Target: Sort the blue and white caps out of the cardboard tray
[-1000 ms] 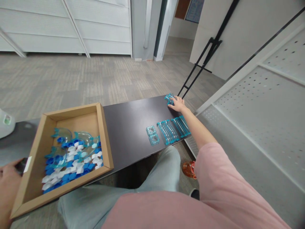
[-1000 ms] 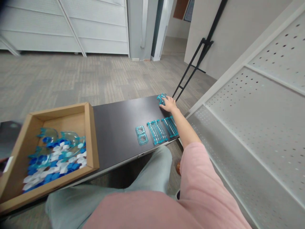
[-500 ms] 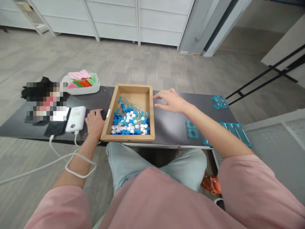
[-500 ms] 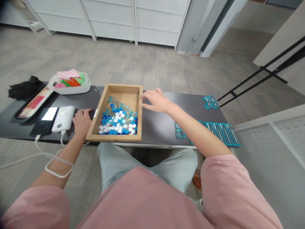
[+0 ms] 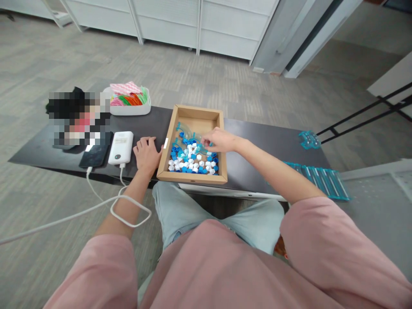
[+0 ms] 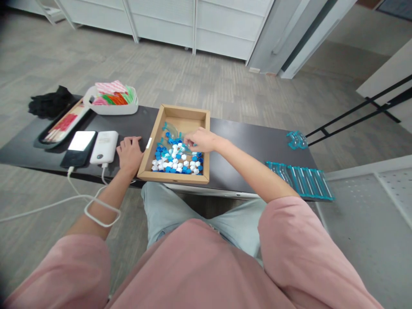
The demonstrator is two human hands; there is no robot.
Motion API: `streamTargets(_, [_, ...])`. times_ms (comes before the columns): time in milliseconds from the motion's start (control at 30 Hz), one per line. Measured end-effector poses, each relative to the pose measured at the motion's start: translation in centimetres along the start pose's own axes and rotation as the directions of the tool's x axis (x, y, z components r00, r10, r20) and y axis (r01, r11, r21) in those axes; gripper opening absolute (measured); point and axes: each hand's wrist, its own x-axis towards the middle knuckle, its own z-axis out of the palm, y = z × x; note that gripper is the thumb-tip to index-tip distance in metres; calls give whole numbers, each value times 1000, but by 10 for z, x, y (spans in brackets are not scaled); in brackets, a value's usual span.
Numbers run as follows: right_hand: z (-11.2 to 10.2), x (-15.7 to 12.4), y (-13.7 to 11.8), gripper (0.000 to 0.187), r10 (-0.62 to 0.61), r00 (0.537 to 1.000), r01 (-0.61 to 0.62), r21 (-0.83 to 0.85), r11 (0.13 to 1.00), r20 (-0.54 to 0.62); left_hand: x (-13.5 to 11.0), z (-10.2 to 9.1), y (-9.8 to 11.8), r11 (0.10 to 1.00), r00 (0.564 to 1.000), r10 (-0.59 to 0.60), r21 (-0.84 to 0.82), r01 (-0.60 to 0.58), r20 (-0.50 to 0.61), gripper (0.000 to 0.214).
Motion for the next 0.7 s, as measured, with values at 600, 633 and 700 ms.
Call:
streamTargets(600, [-38, -171, 119, 39, 890, 354, -226, 897, 380, -288, 0, -7, 11, 994, 997, -58, 92, 53, 47, 66])
streamTargets(633, [-35, -184, 123, 40, 926, 292, -250, 916, 314, -238, 0, -7, 12, 994, 997, -64, 91, 60, 44, 67])
streamTargets(700, [-29, -208, 126, 42, 969, 185, -295, 931, 215, -165, -1, -4, 10, 993, 996, -81, 84, 79, 28, 74])
